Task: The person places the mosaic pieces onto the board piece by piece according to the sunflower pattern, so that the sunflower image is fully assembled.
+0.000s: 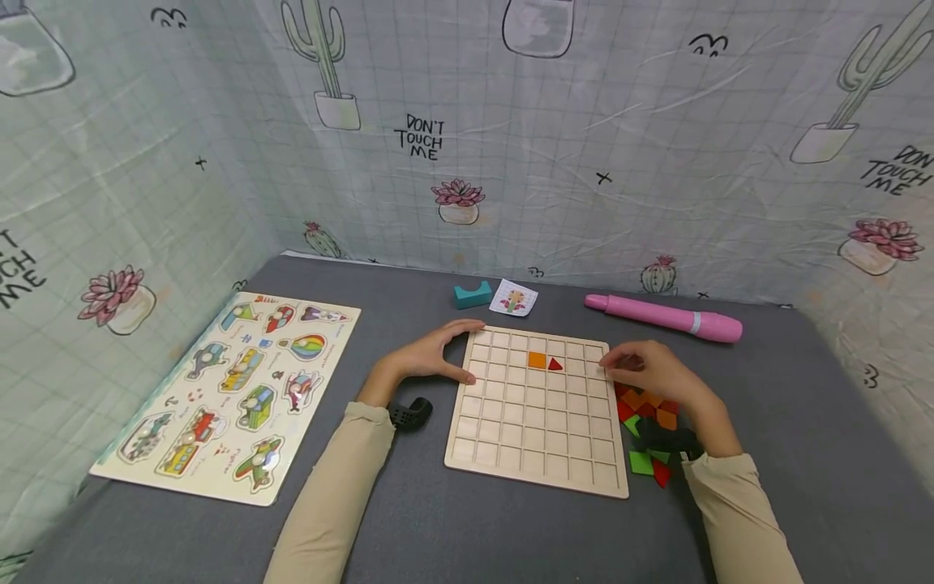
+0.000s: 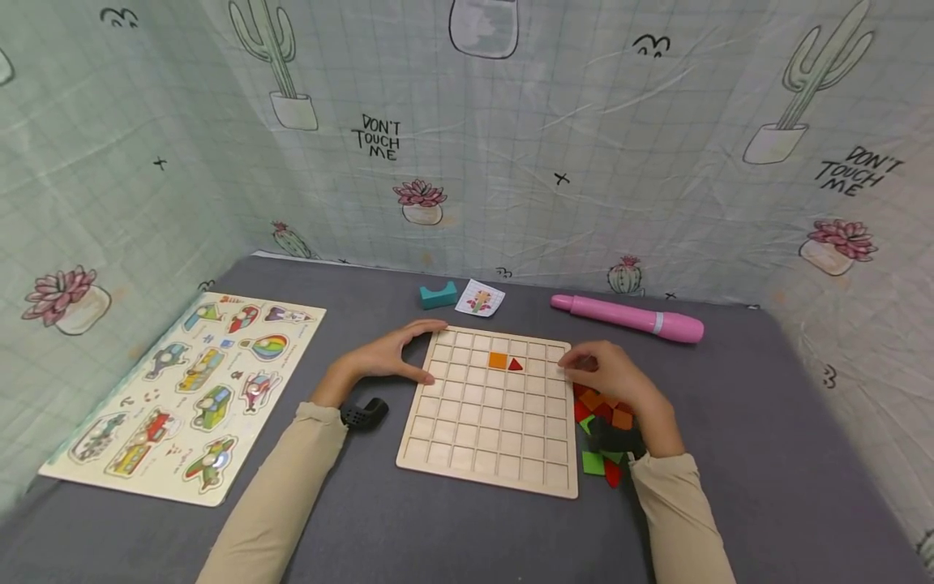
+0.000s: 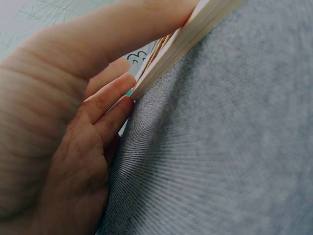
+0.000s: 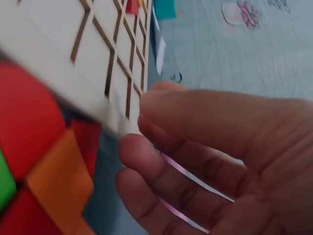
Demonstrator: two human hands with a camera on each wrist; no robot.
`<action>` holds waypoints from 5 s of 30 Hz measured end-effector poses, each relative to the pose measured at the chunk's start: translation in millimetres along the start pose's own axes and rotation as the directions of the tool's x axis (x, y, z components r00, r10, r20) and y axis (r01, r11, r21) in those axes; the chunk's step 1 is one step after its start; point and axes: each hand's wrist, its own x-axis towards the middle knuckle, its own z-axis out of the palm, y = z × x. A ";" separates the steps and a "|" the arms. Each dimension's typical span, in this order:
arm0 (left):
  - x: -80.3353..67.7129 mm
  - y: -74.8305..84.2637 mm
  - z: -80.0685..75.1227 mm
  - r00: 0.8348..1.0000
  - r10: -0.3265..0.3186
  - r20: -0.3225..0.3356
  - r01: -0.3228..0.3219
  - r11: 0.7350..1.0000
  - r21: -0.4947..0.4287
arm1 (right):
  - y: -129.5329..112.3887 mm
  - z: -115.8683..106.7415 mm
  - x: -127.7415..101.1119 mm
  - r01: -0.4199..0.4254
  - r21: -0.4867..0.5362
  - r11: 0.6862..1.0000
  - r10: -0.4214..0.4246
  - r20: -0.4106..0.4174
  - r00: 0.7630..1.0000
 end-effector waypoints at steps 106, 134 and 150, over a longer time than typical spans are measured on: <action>-1.1 -0.8 2.8 1.000 -0.003 -0.018 0.003 1.000 -0.008 | -25.1 33.3 39.9 0.189 0.037 0.981 -0.189 -0.011 0.982; -0.3 -1.3 3.9 1.000 0.006 -0.027 -0.005 1.000 0.028 | -54.5 64.5 89.3 0.258 -0.089 0.962 -0.255 0.046 0.966; -0.8 -0.7 3.9 1.000 -0.004 -0.028 0.005 1.000 0.018 | -53.1 65.6 87.8 0.257 -0.085 0.963 -0.252 0.063 0.966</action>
